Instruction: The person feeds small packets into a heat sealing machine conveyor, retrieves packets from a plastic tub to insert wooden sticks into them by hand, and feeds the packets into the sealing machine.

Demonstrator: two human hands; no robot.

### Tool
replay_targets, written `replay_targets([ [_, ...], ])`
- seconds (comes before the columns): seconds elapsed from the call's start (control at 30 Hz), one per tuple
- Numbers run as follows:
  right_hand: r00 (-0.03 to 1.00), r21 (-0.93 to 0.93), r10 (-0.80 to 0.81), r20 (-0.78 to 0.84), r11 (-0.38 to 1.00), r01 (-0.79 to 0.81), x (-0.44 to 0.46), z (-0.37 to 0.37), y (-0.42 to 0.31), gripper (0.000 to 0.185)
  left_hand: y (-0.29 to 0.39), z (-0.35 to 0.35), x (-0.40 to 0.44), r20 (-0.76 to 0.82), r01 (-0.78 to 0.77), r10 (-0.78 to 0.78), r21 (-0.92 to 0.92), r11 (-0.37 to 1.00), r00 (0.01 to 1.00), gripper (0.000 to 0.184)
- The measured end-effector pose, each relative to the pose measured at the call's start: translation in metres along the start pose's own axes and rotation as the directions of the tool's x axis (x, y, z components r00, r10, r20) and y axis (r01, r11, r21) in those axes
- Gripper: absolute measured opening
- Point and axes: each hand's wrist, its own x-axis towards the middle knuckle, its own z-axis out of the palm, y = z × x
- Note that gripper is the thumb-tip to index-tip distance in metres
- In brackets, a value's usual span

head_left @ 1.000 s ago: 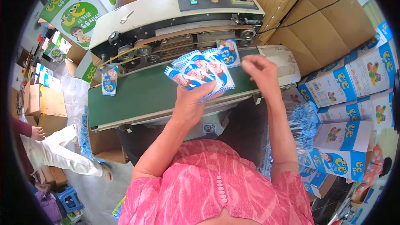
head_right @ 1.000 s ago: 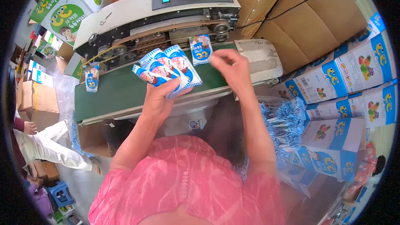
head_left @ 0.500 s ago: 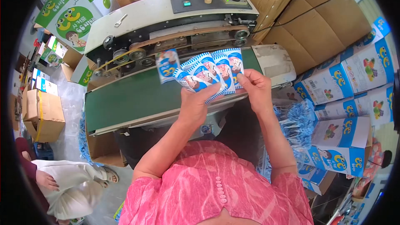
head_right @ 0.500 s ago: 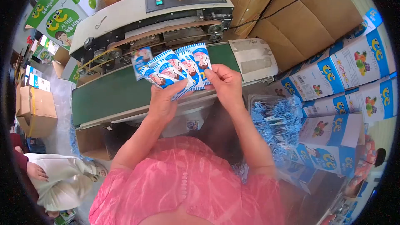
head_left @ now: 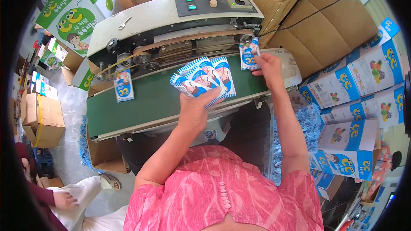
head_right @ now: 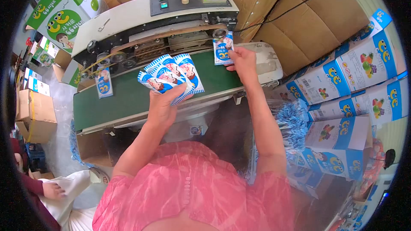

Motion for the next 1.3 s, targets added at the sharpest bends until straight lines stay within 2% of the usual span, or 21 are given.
replay_targets([
  [0.03, 1.0, 0.0, 0.002, 0.003, 1.0, -0.002, -0.003, 0.002, 0.0, 0.018, 0.002, -0.001, -0.001, -0.004, -0.006, 0.006, -0.007, 1.0, 1.0, 0.034],
  [0.07, 0.99, -0.165, -0.136, -0.029, 0.978, 0.129, -0.009, 0.005, -0.004, 0.018, 0.004, -0.002, -0.001, -0.01, -0.013, 0.013, -0.016, 1.0, 1.0, 0.034],
  [0.13, 0.91, -0.482, -0.413, -0.021, 0.802, 0.353, -0.027, 0.009, -0.015, 0.018, 0.005, -0.004, 0.001, -0.02, -0.025, 0.024, -0.028, 0.999, 1.0, 0.035],
  [0.17, 0.912, -0.483, -0.411, -0.018, 0.802, 0.352, -0.043, 0.016, -0.022, 0.018, 0.003, -0.006, 0.004, -0.009, -0.047, 0.047, -0.022, 0.999, 0.999, 0.034],
  [0.2, 0.948, -0.195, -0.26, 0.182, 0.936, 0.294, -0.065, 0.028, -0.03, 0.021, 0.0, -0.007, 0.006, 0.003, -0.065, 0.065, -0.015, 0.998, 0.998, 0.034],
  [0.23, 0.901, 0.084, -0.16, 0.403, 0.987, 0.137, -0.079, 0.036, -0.033, 0.023, -0.003, -0.008, 0.007, 0.019, -0.083, 0.083, -0.007, 0.997, 0.996, 0.034],
  [0.4, 0.944, 0.182, -0.153, 0.293, 0.978, 0.102, -0.09, 0.035, -0.013, 0.021, -0.009, -0.006, 0.005, 0.009, -0.134, 0.134, 0.011, 0.991, 0.991, 0.033],
  [0.47, 0.999, 0.196, -0.04, 0.011, 0.98, 0.037, -0.074, 0.013, -0.021, 0.02, -0.003, -0.007, 0.003, -0.015, -0.051, 0.051, 0.004, 0.999, 0.999, 0.032],
  [0.5, 0.999, 0.196, -0.042, 0.009, 0.98, 0.039, -0.062, -0.001, -0.019, 0.02, -0.001, -0.007, 0.003, -0.026, -0.008, 0.008, 0.001, 1.0, 1.0, 0.031],
  [0.57, 0.996, 0.075, 0.019, -0.091, 0.997, -0.012, -0.034, -0.021, -0.009, 0.019, -0.003, -0.006, 0.002, 0.002, -0.009, 0.009, 0.023, 1.0, 1.0, 0.031],
  [0.6, 0.995, 0.078, 0.017, -0.094, 0.997, -0.01, -0.024, -0.024, -0.006, 0.019, -0.005, -0.005, 0.002, 0.026, -0.01, 0.009, 0.043, 0.999, 1.0, 0.032],
  [0.73, 0.985, 0.02, 0.168, -0.025, 0.986, -0.168, 0.003, -0.022, -0.009, 0.021, -0.002, 0.0, -0.001, 0.053, 0.03, -0.033, 0.057, 0.998, 0.998, 0.032],
  [0.83, 0.977, -0.096, 0.149, 0.15, 0.986, -0.136, 0.008, -0.004, -0.011, 0.023, 0.001, 0.004, -0.003, 0.059, 0.059, -0.061, 0.042, 0.997, 0.996, 0.032],
  [0.87, 0.977, -0.092, 0.152, 0.151, 0.986, -0.14, 0.004, -0.002, -0.012, 0.023, 0.003, 0.005, -0.004, 0.063, 0.06, -0.061, 0.024, 0.998, 0.996, 0.031],
  [0.93, 0.996, -0.293, -0.083, 0.041, 0.952, 0.092, -0.01, 0.004, -0.017, 0.022, 0.004, 0.003, -0.003, 0.058, 0.057, -0.057, 0.007, 0.998, 0.997, 0.03],
  [0.97, 0.978, -0.398, -0.209, 0.009, 0.896, 0.196, -0.019, 0.008, -0.021, 0.021, 0.003, 0.0, -0.001, 0.074, -0.008, 0.005, 0.033, 0.999, 0.997, 0.03],
  [1.0, 0.978, -0.398, -0.207, 0.015, 0.896, 0.196, -0.033, 0.013, -0.027, 0.021, 0.001, -0.002, 0.001, 0.092, -0.071, 0.066, 0.057, 0.996, 0.994, 0.03],
  [1.03, 0.962, -0.19, -0.195, 0.19, 0.954, 0.231, -0.054, 0.018, -0.032, 0.02, -0.001, -0.003, 0.002, 0.113, -0.13, 0.12, 0.08, 0.988, 0.986, 0.031],
  [1.07, 0.911, 0.028, -0.214, 0.352, 0.975, 0.218, -0.069, 0.022, -0.033, 0.02, -0.005, -0.004, 0.003, 0.112, -0.124, 0.115, 0.081, 0.989, 0.987, 0.031],
  [1.23, 0.912, 0.128, -0.162, 0.377, 0.984, 0.122, -0.085, 0.023, -0.015, 0.02, -0.014, 0.002, 0.004, 0.089, -0.056, 0.051, 0.057, 0.997, 0.995, 0.029],
  [1.3, 0.978, 0.173, -0.11, 0.175, 0.982, 0.08, -0.074, 0.004, -0.015, 0.016, -0.011, 0.004, 0.003, 0.049, -0.033, 0.033, 0.004, 0.999, 0.998, 0.029],
])
